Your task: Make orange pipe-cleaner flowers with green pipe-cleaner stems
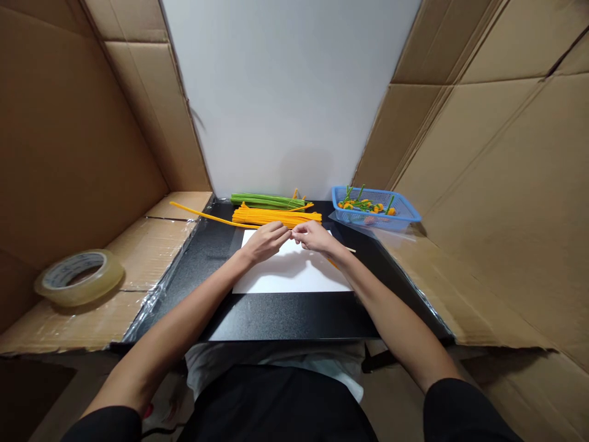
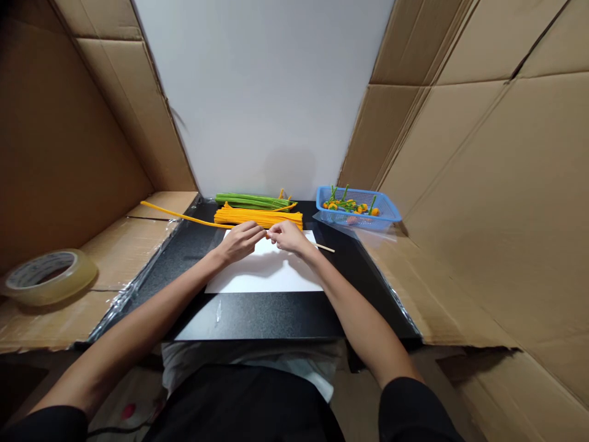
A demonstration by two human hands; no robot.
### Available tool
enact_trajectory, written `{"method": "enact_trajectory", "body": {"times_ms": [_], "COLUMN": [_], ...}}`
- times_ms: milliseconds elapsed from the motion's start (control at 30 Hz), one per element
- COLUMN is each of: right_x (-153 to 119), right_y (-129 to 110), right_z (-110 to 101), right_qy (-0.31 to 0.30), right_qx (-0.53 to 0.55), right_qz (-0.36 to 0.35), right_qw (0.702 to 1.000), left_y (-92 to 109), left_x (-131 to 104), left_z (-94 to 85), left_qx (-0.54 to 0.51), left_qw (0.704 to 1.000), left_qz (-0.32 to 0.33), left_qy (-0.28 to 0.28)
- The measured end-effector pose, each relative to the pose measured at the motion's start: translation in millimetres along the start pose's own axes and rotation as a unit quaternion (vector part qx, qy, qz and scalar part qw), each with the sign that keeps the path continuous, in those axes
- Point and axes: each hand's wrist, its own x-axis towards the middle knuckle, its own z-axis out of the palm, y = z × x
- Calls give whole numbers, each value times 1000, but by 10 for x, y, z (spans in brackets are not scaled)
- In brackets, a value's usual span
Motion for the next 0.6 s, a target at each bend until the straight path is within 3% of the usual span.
{"method": "enact_trajectory", "body": {"times_ms": [100, 200, 300, 400, 500, 600], "right_x": [-13, -1, 18, 7, -28, -45], "right_y": [24, 41, 53, 66, 69, 54], "right_z": [-34, -30, 5, 45, 80, 109], "right_qy": [-39, -33, 29, 66, 73, 81], "right_qx": [34, 28, -118, -264, -326, -330], "right_qz": [20, 9, -82, -153, -163, -147], "right_qw": [998, 999, 989, 950, 928, 929], "left_y": [-17, -42, -58, -54, -41, -33], "left_x": [-16, -46, -70, -78, -80, -81], "left_z": [-4, 8, 35, 69, 95, 99], "left_qx": [-29, -63, -95, -133, -149, -140], "left_qw": [999, 993, 978, 960, 951, 952], "left_qz": [-10, -76, -147, -196, -218, -216], "left_qy": [-22, -66, -113, -147, -162, -165]}}
